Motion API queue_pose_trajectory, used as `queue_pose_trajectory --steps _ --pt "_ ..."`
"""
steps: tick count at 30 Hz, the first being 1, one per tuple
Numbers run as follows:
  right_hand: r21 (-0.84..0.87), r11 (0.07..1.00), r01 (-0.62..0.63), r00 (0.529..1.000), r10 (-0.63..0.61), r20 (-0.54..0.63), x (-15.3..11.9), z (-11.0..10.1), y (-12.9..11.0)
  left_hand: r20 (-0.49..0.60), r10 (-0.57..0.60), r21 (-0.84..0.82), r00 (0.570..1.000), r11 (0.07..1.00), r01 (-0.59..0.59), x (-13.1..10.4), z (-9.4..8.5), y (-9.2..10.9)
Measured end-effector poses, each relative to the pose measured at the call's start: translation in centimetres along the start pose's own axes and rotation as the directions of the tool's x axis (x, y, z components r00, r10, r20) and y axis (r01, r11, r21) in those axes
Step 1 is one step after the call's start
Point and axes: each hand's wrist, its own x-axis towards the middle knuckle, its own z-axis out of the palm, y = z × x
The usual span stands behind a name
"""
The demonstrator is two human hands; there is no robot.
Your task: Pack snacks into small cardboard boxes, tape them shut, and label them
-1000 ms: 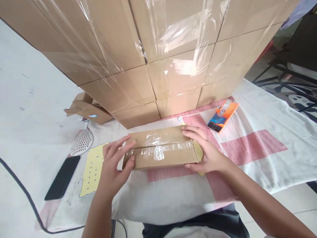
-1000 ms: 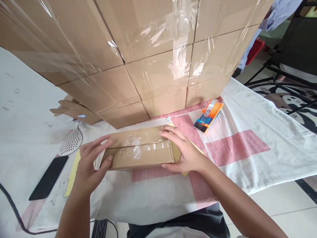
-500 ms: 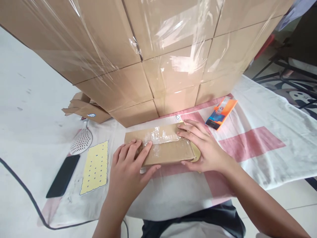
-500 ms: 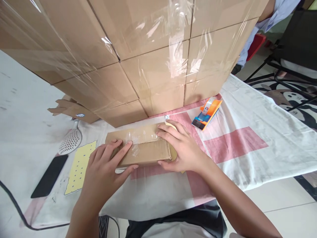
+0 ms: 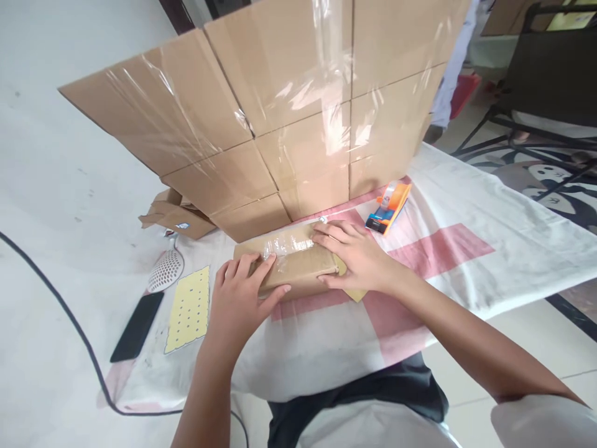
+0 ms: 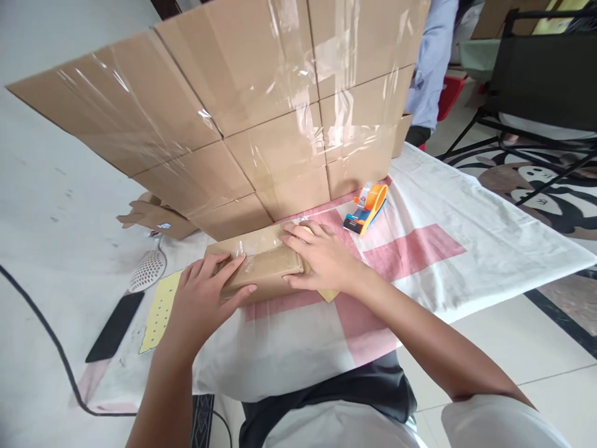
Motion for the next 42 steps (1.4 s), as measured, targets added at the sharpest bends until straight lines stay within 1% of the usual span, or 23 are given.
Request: queue_pose_trajectory --steps 2,3,4,5,6,7,8,9,10,11,15,20,23,25,27,28,30,31,33,35,36,38,42 --pt "0.126 0.992 -0.002 1.000 0.005 -0.022 -1.5 0.3 1.1 -0.020 -0.021 0.001 1.000 1.000 0.021 -0.3 0.3 0.2" --pt "0.211 0.977 -0.021 0.996 0.038 -0.077 -2.5 0.4 2.0 -0.031 -0.033 -0.001 0.999 0.999 0.033 -0.4 0.4 0.3" --pt "0.291 0.955 -0.063 0.979 0.115 -0.166 -3.6 0.4 3.2 -0.043 -0.045 -0.004 0.998 0.999 0.044 -0.6 0.6 0.4" --pt "0.361 0.922 -0.135 0.932 0.243 -0.271 -4.6 0.2 4.7 -0.054 -0.056 -0.005 0.997 0.998 0.056 -0.7 0.8 0.5" --pt "0.417 0.874 -0.249 0.838 0.410 -0.359 -5.4 0.0 6.4 -0.058 -0.064 -0.004 0.996 0.998 0.064 -0.9 1.0 0.7" --pt "0.461 0.801 -0.382 0.702 0.576 -0.420 -6.1 -0.4 8.3 -0.059 -0.072 -0.001 0.996 0.997 0.072 -1.0 1.1 1.0" --pt "0.493 0.702 -0.515 0.569 0.709 -0.416 -6.4 -0.9 10.1 -0.055 -0.080 0.001 0.995 0.997 0.080 -1.1 1.2 1.3" --pt "0.505 0.603 -0.618 0.472 0.798 -0.376 -6.5 -1.3 11.9 -0.048 -0.086 0.005 0.995 0.996 0.087 -1.2 1.2 1.6" --pt "0.503 0.557 -0.661 0.438 0.830 -0.345 -6.2 -1.8 13.6 -0.039 -0.092 0.011 0.995 0.996 0.093 -1.2 1.2 2.0" --pt "0.494 0.536 -0.685 0.431 0.844 -0.318 -5.7 -2.1 15.0 -0.029 -0.100 0.020 0.995 0.995 0.100 -1.1 1.1 2.3" --pt "0.436 0.571 -0.695 0.497 0.820 -0.282 -2.5 -2.1 17.6 -0.025 -0.121 0.056 0.992 0.991 0.123 -0.7 0.6 3.1" --pt "0.421 0.705 -0.571 0.592 0.709 -0.384 -0.9 -0.2 16.4 -0.183 -0.069 0.067 0.981 0.994 0.082 0.4 -0.5 3.9" --pt "0.409 0.798 -0.443 0.653 0.600 -0.462 -1.4 0.3 14.9 -0.338 -0.011 -0.042 0.941 0.999 -0.004 1.4 -1.0 6.7" --pt "0.383 0.852 -0.358 0.702 0.516 -0.491 -1.8 0.3 13.8 -0.414 0.014 -0.279 0.910 0.950 -0.142 2.6 -0.8 9.9" --pt "0.351 0.889 -0.293 0.744 0.443 -0.500 -2.1 0.0 12.7 -0.363 -0.007 -0.606 0.932 0.762 -0.229 4.2 0.0 13.5" --pt "0.332 0.907 -0.258 0.759 0.403 -0.511 -2.3 -0.2 12.3 -0.281 -0.032 -0.752 0.959 0.628 -0.199 5.2 0.7 15.3" --pt "0.274 0.947 -0.167 0.770 0.299 -0.563 -2.6 -0.5 11.6 -0.061 -0.112 -0.932 0.992 0.363 -0.016 7.5 2.3 18.1" --pt "0.231 0.966 -0.115 0.768 0.234 -0.596 -2.7 -0.6 11.4 0.056 -0.153 -0.969 0.987 0.230 0.090 8.6 3.2 19.0" --pt "0.132 0.991 -0.031 0.758 0.109 -0.643 -3.0 -1.0 11.4 0.264 -0.206 -0.964 0.942 -0.030 0.264 10.7 5.0 20.0" --pt "0.061 0.998 0.007 0.764 0.034 -0.644 -3.2 -1.3 11.7 0.409 -0.213 -0.904 0.887 -0.226 0.362 12.2 6.3 20.1" --pt "0.042 0.999 0.015 0.770 0.016 -0.638 -3.2 -1.4 11.9 0.451 -0.217 -0.877 0.865 -0.286 0.386 12.7 6.8 20.0" --pt "0.033 0.999 0.013 0.779 0.010 -0.627 -3.2 -1.6 12.3 0.477 -0.237 -0.858 0.846 -0.334 0.390 13.1 7.5 19.7" --pt "0.037 0.999 -0.025 0.798 0.042 -0.602 -3.0 -1.5 12.5 0.391 -0.292 -0.899 0.873 -0.323 0.294 13.3 7.8 19.3"
